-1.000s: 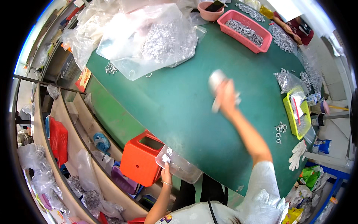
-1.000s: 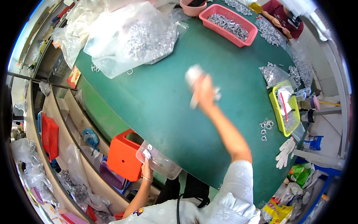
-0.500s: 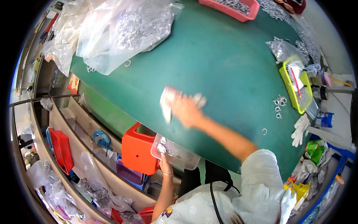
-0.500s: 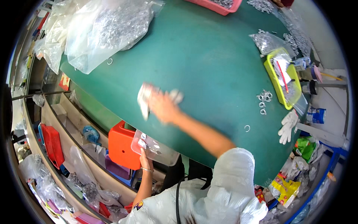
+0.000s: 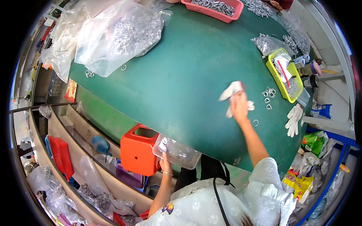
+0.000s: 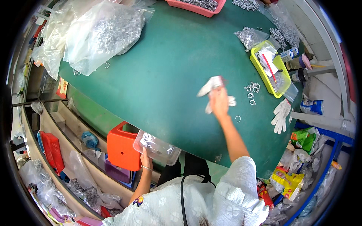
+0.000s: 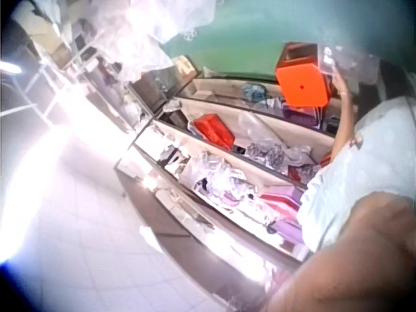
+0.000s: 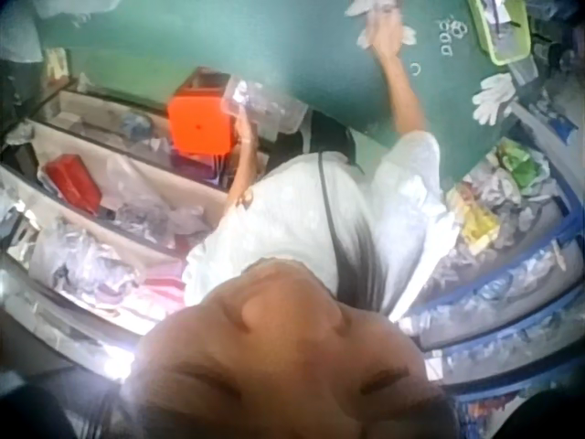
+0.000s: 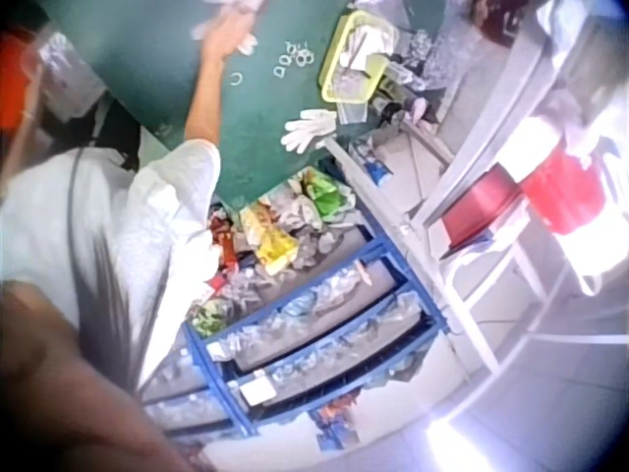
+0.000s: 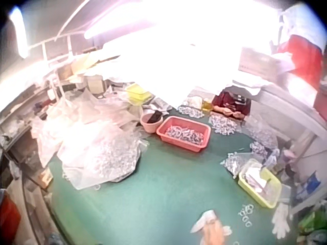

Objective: The person sorts through a pile of small metal ring-shaped components on a workbench, picks them up individually, and places several into a clear plastic container before wiping the container with a cloth and placing it into a bag.

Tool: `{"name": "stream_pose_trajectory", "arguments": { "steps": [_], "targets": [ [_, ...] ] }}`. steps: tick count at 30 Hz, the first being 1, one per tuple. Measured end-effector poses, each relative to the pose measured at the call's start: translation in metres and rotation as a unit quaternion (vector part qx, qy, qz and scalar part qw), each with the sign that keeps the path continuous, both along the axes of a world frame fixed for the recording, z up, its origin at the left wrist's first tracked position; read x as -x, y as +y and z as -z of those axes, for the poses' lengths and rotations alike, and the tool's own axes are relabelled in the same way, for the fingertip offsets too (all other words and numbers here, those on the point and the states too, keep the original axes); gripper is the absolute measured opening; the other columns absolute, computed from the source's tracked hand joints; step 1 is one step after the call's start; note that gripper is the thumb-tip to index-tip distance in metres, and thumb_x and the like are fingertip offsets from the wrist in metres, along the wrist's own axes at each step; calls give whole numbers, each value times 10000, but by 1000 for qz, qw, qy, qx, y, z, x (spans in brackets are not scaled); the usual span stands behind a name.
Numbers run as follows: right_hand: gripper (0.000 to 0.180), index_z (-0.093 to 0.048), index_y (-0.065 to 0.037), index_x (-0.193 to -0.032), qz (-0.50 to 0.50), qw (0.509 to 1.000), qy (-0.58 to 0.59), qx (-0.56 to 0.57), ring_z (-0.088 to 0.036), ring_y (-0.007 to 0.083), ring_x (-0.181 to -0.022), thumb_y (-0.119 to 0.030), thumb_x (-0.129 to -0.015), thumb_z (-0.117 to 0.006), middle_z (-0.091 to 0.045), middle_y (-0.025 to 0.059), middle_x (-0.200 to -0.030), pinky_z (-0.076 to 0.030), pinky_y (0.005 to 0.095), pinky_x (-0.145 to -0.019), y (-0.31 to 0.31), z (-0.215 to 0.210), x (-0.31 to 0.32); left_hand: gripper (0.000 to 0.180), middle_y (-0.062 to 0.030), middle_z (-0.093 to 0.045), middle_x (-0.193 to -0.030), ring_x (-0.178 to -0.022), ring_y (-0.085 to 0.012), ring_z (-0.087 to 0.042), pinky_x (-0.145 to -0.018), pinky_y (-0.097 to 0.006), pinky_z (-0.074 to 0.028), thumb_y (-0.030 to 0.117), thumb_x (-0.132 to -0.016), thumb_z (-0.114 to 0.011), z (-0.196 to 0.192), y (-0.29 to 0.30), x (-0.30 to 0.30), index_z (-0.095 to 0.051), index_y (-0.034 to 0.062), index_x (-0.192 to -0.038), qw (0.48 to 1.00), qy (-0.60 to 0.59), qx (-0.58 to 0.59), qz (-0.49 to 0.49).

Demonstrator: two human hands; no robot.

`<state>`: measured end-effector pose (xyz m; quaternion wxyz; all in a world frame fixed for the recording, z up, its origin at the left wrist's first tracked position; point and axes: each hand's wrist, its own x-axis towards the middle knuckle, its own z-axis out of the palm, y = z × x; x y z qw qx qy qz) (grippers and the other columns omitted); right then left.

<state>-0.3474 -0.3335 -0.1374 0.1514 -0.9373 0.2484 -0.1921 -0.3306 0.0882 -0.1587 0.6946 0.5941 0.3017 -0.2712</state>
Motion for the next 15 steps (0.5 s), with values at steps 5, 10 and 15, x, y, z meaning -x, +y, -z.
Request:
{"name": "stream_pose_trajectory", "arguments": {
  "steps": [5,10,15],
  "targets": [
    [291,-635,-82,-990,-158,978,0,-135,-546,315,-837,-75,-705,-575,-542,146,-911,-455,414,-716,173,-3,28,395,-49,-593,-949,-815,-145,-576,-720,-291,-483,373,-924,-494,-2,1,4,-564,6,-1056,1000,7,-17,1],
    [331,-641,-44,-960,-202,947,-97,-229,-520,312,-889,52,-664,-527,-509,154,-916,-442,373,-762,208,-42,41,389,-31,-587,-947,-800,-130,-568,-699,-278,-486,367,-921,-502,23,12,14,-558,25,-1099,999,11,2,30],
    [153,-585,-32,-936,38,995,-42,-82,-506,327,-811,-84,-813,-511,-509,158,-884,-413,414,-699,114,-30,47,409,-27,-579,-983,-827,-130,-566,-695,-282,-491,361,-913,-517,25,12,20,-524,39,-1164,999,17,15,40]
  ]
}}
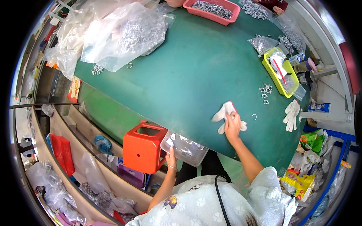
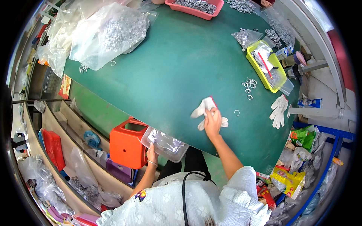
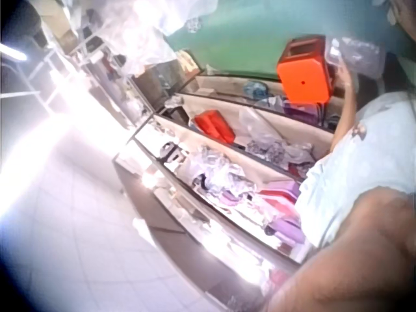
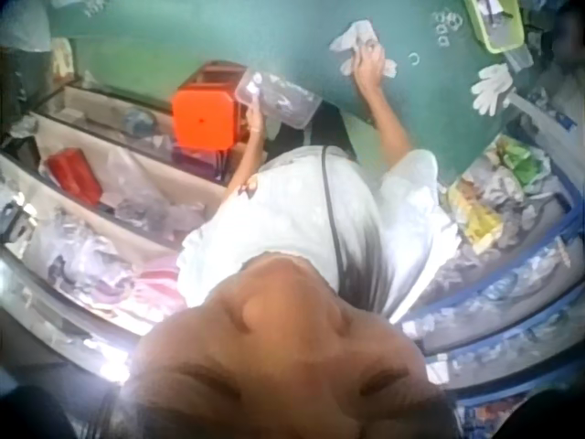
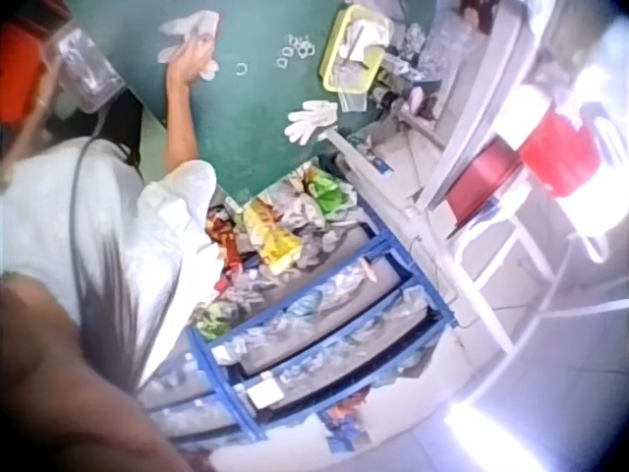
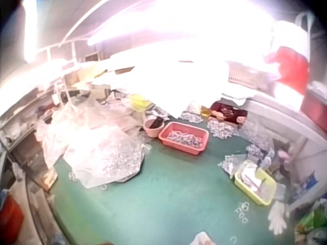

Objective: The person sorts through a pile of small metal ring-shaped components on a workbench, picks them up individually, and places several into a clear plastic container before wiping the container with a cloth and placing it into a bag.

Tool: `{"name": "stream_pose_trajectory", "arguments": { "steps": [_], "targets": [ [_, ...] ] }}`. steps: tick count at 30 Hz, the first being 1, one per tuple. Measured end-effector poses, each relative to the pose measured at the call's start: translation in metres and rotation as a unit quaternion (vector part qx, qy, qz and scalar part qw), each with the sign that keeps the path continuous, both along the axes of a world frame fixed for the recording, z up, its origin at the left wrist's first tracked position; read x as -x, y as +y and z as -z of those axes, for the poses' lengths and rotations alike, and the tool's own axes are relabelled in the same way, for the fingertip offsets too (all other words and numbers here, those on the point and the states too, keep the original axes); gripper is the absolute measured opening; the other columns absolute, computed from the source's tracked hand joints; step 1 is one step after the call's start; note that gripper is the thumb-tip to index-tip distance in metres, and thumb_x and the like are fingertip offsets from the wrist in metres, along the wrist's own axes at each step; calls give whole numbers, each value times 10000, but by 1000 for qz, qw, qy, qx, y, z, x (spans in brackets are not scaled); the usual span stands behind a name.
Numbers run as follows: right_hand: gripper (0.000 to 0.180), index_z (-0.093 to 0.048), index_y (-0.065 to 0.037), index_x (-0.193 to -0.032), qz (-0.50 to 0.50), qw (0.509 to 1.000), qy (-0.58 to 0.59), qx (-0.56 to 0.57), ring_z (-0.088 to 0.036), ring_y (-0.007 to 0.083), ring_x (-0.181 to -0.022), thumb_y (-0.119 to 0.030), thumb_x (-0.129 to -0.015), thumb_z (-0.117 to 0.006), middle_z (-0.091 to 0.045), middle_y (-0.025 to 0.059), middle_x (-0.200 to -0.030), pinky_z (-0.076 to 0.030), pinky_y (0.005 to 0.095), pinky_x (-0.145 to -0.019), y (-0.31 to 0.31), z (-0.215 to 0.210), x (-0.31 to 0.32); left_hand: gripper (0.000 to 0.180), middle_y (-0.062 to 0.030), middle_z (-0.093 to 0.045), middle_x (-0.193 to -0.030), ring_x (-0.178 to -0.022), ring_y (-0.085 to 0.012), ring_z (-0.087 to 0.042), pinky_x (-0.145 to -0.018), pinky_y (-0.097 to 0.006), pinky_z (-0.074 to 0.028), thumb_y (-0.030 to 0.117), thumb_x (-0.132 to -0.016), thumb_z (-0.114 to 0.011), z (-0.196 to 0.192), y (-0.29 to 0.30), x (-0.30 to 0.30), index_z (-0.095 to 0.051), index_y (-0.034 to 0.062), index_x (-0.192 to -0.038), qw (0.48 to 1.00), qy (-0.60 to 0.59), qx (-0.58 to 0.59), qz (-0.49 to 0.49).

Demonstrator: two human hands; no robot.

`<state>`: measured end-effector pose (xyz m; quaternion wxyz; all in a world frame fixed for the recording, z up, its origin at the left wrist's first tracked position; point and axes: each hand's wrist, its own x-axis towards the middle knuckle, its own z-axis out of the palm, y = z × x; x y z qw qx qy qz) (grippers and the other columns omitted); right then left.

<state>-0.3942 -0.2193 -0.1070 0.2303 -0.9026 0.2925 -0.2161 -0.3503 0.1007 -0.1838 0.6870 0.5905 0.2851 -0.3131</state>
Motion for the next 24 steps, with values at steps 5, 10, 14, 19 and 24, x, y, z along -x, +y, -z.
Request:
{"name": "stream_pose_trajectory", "arguments": {
  "steps": [5,10,14,19,24],
  "targets": [
    [221,-635,-41,-903,-211,961,16,-179,-520,324,-897,0,-717,-523,-525,151,-917,-431,391,-771,147,46,31,395,-17,-581,-960,-798,-122,-556,-637,-282,-473,368,-906,-528,6,5,4,-548,52,-1143,999,17,-21,25],
    [353,-643,-69,-972,-41,988,-107,-102,-538,332,-842,62,-678,-499,-519,179,-956,-463,390,-723,93,-18,23,439,-37,-588,-927,-761,-126,-568,-622,-260,-476,413,-896,-526,0,16,-2,-558,19,-1087,997,25,-36,62],
    [237,-584,-32,-988,127,992,-13,19,-528,338,-830,-14,-758,-534,-514,165,-953,-441,405,-709,5,1,57,525,-94,-584,-1016,-900,-210,-590,-730,-341,-497,453,-895,-498,-9,4,0,-489,-6,-1149,996,8,6,93],
    [149,-590,-56,-898,-66,995,42,-58,-547,324,-835,-101,-760,-558,-540,144,-950,-452,406,-734,112,3,38,544,-107,-544,-1161,-1005,-256,-575,-781,-377,-506,441,-881,-532,5,33,-6,-464,18,-1217,996,44,65,30],
    [286,-622,-62,-923,-118,968,-88,-203,-555,314,-901,17,-648,-614,-529,127,-953,-469,375,-768,138,-42,58,674,-127,-494,-1229,-1073,-311,-530,-858,-436,-466,547,-881,-431,-84,39,-3,-364,29,-1308,997,71,32,29]
  ]
}}
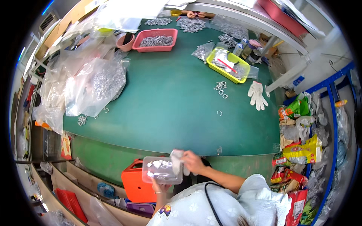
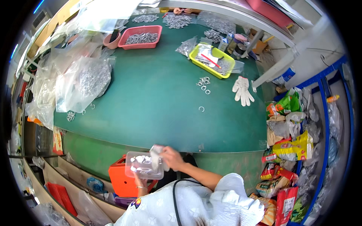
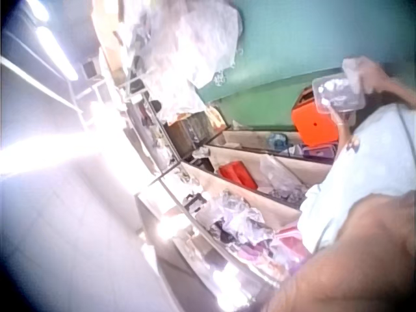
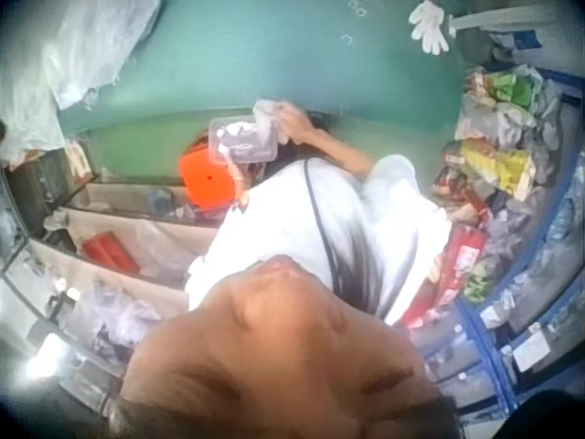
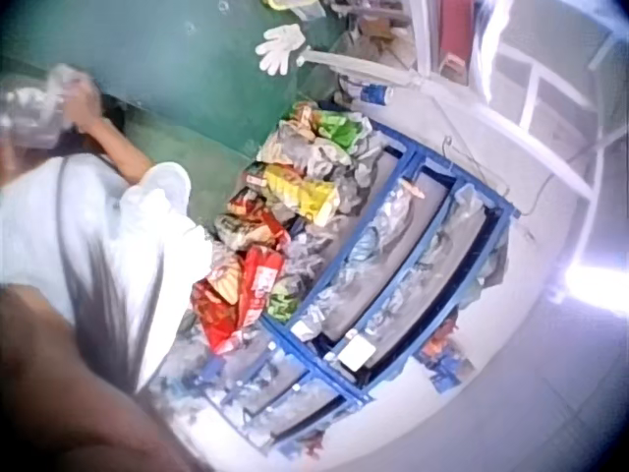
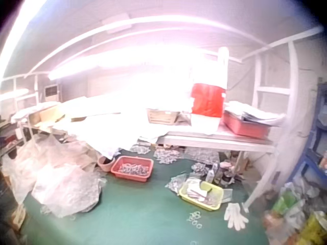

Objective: The person sorts through a pile of small metal ring-shaped components on a workbench, picks them up individually, and places several into a clear plastic container before wiping the container with a cloth and placing it into a bag.

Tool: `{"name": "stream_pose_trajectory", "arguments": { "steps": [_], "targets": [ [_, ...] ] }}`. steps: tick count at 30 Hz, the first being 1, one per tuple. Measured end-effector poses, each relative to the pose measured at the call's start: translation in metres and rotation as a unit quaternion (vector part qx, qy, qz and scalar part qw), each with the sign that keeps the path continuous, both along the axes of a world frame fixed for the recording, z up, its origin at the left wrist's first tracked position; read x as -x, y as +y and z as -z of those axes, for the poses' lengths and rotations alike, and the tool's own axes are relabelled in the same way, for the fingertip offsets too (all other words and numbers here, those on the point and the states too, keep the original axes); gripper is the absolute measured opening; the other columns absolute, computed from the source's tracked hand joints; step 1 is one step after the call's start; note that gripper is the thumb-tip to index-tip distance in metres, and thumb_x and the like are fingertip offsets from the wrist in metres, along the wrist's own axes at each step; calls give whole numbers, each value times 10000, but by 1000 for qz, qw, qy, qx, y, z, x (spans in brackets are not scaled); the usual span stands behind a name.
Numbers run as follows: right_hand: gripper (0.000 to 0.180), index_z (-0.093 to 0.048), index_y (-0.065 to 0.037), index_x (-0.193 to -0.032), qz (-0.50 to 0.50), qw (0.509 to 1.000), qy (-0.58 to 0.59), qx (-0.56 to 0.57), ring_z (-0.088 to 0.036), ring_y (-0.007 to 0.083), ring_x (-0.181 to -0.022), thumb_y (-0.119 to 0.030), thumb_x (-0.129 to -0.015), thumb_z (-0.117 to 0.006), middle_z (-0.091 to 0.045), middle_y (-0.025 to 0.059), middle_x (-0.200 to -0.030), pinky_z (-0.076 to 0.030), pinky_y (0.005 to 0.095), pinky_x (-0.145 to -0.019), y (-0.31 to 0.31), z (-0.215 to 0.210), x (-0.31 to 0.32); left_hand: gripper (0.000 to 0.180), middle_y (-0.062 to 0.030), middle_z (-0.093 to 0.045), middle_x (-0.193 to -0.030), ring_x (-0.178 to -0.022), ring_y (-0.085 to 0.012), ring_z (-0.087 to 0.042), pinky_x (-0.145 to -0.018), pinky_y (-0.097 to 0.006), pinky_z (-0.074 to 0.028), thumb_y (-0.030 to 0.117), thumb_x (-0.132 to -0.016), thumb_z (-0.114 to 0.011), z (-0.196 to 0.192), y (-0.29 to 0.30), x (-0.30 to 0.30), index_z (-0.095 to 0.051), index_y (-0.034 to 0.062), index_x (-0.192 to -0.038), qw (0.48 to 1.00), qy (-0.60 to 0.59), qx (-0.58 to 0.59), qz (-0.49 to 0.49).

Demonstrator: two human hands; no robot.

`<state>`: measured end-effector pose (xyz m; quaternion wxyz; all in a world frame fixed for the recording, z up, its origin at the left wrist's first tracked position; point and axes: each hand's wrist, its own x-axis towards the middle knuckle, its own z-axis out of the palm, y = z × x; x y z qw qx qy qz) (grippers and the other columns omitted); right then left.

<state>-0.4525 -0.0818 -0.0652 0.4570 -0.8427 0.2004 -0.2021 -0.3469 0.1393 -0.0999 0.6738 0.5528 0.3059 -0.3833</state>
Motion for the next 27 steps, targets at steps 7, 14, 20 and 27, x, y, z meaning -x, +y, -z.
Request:
{"name": "stream_pose_trajectory", "arguments": {
  "steps": [7,14,20,27],
  "targets": [
    [223,-598,-6,-964,387,898,66,199,-522,301,-912,-42,-743,-600,-492,141,-978,-437,357,-804,-148,-24,172,500,-110,-558,-1073,-929,-257,-577,-781,-379,-495,418,-922,-438,-24,26,-10,-500,-4,-1183,985,-166,-20,-34],
    [353,-596,-64,-1082,439,821,280,236,-440,318,-1045,-192,-758,-651,-460,144,-1112,-373,421,-877,-247,-15,316,434,-51,-580,-914,-776,-157,-560,-674,-295,-462,421,-903,-489,-66,-165,50,-572,26,-1063,978,-187,27,88],
    [354,-582,-53,-1109,443,840,257,179,-424,335,-1101,-254,-819,-596,-475,157,-1193,-336,443,-928,-269,-27,337,550,-49,-604,-818,-679,-149,-559,-606,-285,-459,525,-853,-521,-18,-346,149,-596,-2,-990,931,-145,66,328],
    [293,-566,-16,-1072,376,892,183,170,-457,341,-1046,-133,-804,-586,-517,164,-1083,-344,425,-920,-293,-32,326,697,-93,-621,-840,-771,-174,-611,-664,-292,-496,598,-814,-516,4,-460,219,-542,-40,-1092,826,-161,77,534]
  ]
}}
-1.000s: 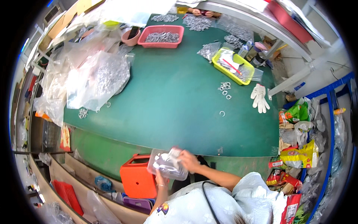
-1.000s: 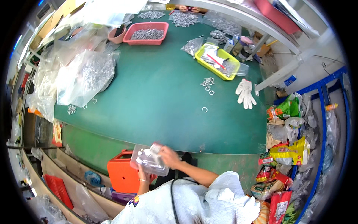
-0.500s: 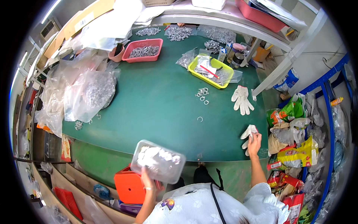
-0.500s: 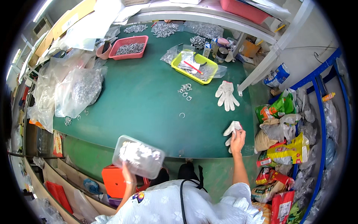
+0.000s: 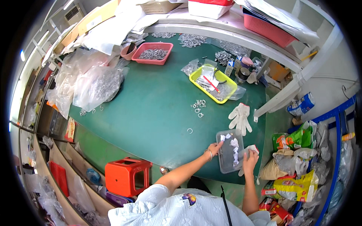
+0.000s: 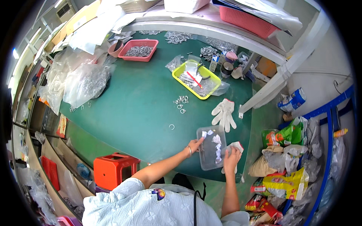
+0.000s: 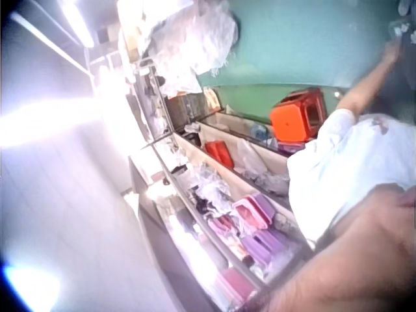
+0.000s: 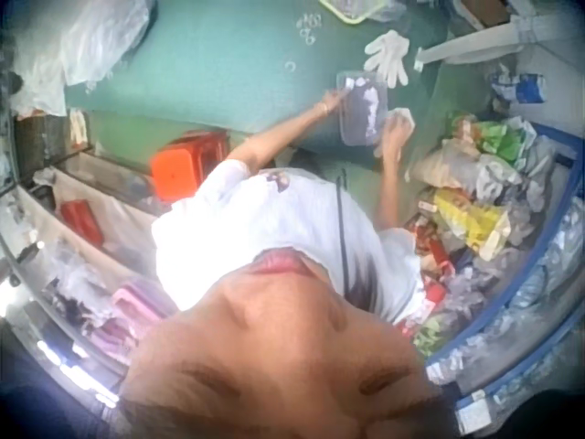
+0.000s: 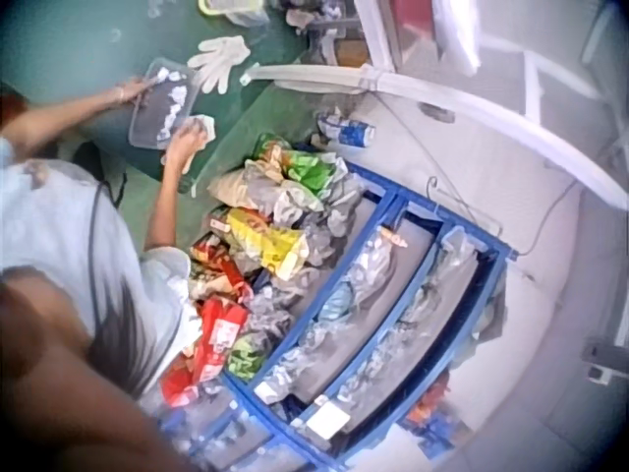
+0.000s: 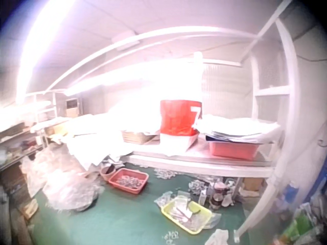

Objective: The person sorts through a pile of small metal ring-shaped components on a workbench, picks them up individually, and places several into a clear plastic container before wiping the container with a cloth and placing it into a bag.

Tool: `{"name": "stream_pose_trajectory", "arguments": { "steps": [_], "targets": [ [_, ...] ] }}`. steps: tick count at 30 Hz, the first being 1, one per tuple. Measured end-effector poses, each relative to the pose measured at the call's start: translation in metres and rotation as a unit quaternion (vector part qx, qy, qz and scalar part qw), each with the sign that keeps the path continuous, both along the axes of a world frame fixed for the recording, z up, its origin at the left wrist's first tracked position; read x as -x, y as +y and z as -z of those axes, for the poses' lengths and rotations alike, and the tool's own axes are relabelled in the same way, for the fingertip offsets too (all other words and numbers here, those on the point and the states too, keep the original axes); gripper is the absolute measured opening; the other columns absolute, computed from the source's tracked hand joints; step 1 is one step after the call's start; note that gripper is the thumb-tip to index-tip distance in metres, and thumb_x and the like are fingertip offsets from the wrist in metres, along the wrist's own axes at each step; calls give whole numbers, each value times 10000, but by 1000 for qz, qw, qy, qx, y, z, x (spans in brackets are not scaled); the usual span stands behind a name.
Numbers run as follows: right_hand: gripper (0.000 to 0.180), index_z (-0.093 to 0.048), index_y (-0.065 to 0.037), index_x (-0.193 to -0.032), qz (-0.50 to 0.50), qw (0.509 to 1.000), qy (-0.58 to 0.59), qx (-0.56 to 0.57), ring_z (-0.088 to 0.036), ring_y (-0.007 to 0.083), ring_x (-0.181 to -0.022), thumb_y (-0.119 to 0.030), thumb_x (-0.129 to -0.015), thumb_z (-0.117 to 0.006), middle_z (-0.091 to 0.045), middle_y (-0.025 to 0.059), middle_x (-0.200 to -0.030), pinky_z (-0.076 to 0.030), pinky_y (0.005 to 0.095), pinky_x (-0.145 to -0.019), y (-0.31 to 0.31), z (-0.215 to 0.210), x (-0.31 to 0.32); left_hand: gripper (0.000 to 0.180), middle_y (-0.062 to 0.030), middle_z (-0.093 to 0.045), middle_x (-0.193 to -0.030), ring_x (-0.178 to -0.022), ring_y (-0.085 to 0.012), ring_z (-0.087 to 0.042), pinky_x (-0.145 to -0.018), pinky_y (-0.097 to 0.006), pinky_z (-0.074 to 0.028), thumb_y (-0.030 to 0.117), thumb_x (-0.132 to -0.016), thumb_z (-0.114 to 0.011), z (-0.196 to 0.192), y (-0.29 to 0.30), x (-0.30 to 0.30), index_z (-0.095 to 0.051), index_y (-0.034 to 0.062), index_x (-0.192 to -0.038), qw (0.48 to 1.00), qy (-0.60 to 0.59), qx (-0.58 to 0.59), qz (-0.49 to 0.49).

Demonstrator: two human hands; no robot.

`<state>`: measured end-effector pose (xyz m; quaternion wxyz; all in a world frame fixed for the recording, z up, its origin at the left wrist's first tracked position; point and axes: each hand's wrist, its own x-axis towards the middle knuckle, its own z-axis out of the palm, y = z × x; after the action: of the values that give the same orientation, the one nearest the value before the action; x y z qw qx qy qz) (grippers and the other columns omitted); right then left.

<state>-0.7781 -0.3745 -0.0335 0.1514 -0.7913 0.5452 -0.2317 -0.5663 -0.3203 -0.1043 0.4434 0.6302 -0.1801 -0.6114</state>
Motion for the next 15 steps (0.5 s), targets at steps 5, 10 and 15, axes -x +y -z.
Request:
{"name": "stream_pose_trajectory", "arguments": {
  "steps": [5,10,15],
  "targets": [
    [325,-554,-9,-1071,-106,990,-96,13,-448,342,-1046,-56,-754,-609,-506,164,-1079,-345,424,-915,-25,-37,-73,688,-195,-529,-1113,-911,-314,-577,-857,-353,-455,504,-808,-576,18,-8,2,-481,-74,-1170,961,-249,105,60],
    [432,-491,-12,-1160,-206,956,-164,-130,-435,360,-1078,-48,-752,-630,-493,182,-1122,-348,418,-930,-59,-9,-169,458,-191,-448,-1193,-926,-268,-585,-818,-330,-486,182,-809,-630,1,20,-44,-480,-20,-1192,944,-312,74,-82],
    [570,-411,6,-1234,-258,958,-95,-83,-411,372,-1112,-92,-737,-672,-451,205,-1180,-336,430,-959,-64,43,-251,386,-144,-564,-1050,-768,-182,-609,-720,-294,-507,109,-832,-588,-6,96,-95,-481,-2,-1186,915,-302,71,-259]
  ]
}}
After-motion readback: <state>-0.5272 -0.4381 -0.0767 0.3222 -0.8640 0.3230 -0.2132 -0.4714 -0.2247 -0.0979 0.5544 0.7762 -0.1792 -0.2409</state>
